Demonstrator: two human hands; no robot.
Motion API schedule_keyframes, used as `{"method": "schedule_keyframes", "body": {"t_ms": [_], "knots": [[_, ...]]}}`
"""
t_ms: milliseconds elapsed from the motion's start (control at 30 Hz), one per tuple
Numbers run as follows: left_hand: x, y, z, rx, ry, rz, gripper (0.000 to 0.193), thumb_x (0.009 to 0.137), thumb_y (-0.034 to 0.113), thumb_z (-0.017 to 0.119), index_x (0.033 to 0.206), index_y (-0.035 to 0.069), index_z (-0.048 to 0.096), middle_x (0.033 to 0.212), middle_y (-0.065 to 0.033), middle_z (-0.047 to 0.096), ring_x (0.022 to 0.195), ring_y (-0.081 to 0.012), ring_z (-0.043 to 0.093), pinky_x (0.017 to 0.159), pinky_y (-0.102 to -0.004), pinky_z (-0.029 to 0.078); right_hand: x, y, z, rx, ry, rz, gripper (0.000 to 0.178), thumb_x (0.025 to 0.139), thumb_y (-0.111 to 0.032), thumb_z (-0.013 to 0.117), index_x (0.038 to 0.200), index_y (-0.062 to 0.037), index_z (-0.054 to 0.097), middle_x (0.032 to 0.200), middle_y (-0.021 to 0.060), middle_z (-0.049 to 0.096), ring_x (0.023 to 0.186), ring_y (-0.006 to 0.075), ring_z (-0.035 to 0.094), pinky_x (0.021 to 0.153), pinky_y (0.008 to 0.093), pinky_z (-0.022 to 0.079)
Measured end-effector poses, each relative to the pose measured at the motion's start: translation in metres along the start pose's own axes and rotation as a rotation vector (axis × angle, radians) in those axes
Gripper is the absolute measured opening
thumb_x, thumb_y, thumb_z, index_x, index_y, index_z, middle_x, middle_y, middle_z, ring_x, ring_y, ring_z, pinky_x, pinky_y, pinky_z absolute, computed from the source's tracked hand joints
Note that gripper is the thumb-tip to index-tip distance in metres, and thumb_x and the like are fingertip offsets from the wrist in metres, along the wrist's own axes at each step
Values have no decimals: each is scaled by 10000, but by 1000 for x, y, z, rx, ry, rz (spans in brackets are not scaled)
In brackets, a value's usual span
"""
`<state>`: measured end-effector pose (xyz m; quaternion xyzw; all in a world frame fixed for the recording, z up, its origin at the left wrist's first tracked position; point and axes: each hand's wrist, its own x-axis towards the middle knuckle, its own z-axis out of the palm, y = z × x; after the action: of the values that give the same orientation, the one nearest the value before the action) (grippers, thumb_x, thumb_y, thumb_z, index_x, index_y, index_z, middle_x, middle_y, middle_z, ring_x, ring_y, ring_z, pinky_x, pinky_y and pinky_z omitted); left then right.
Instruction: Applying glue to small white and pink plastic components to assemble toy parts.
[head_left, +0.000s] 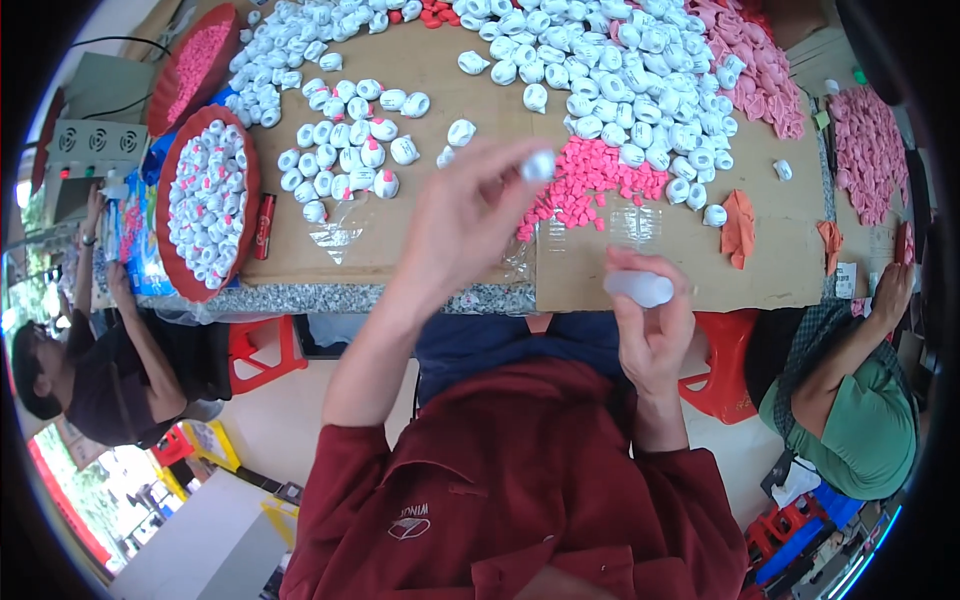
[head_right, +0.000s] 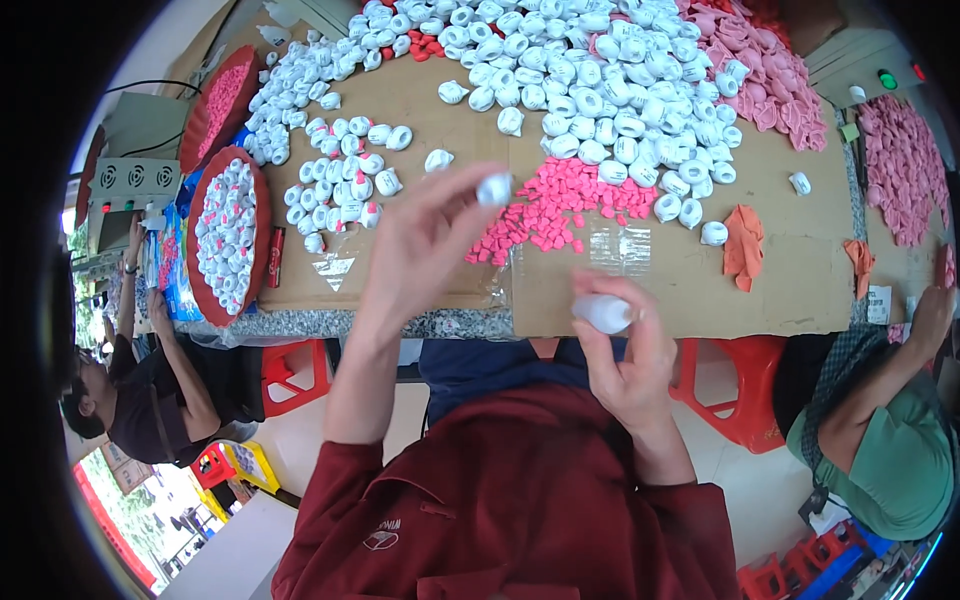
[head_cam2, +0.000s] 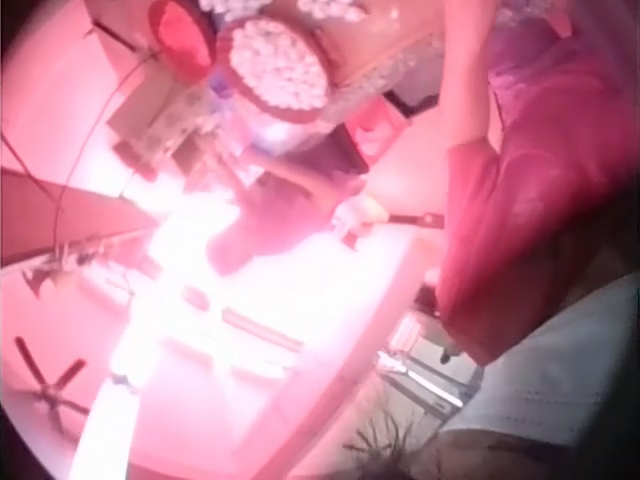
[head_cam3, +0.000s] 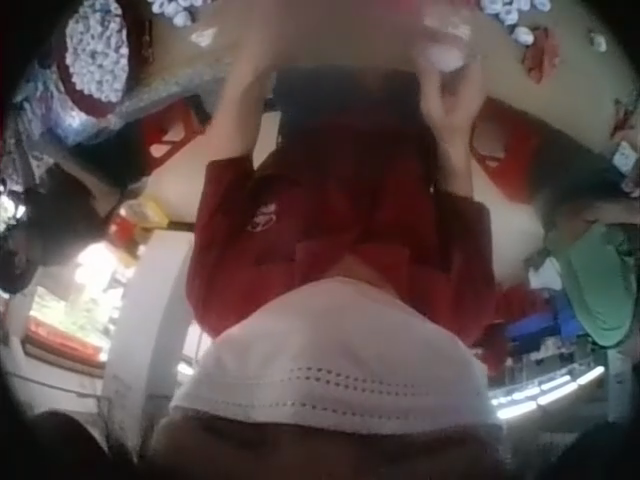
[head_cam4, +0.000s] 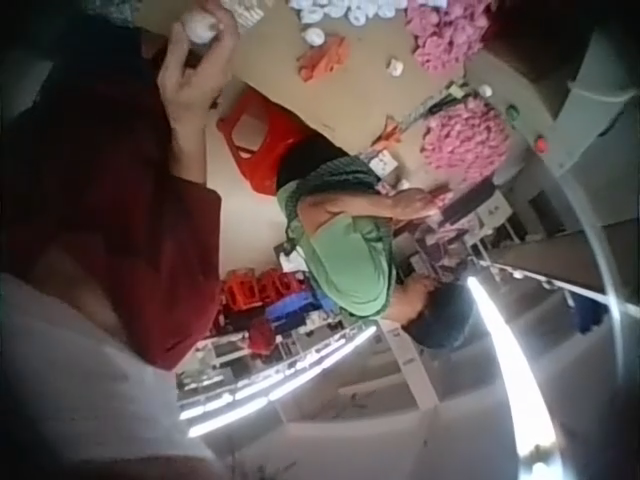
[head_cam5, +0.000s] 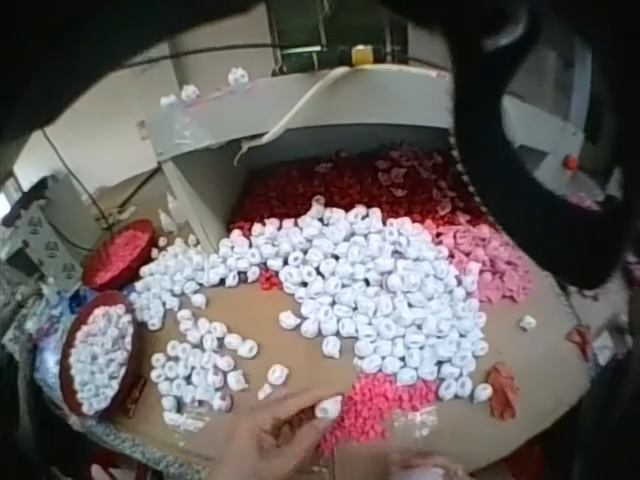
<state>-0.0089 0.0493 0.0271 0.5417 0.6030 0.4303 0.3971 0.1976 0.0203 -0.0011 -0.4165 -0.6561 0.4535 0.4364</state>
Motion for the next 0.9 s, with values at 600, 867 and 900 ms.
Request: {"method": "schedule_keyframes", "body": {"t_ms": [600,867,900], "knots": [[-67,-31,22,-980,85,-234,304,808,-20,557,1109,-27,520,1042,-138,581,940,-218,586,816,-308,483,-6,-11,-17,71,-17,115,378,725,-174,670,990,76,567,766,85,541,671,137,535,605,217,412],[-69,-34,25,-898,163,-219,301,798,-31,564,1097,-31,537,991,-127,606,912,-183,589,812,-293,481,3,-16,-4,93,-15,180,344,712,-176,670,931,80,603,701,54,527,632,106,481,558,197,356],[-69,-35,25,-890,156,-217,303,797,-30,565,1099,-31,539,997,-124,604,913,-177,587,811,-290,482,4,-16,-4,94,-16,179,339,711,-170,670,932,78,605,700,50,525,634,102,475,560,197,353]]}}
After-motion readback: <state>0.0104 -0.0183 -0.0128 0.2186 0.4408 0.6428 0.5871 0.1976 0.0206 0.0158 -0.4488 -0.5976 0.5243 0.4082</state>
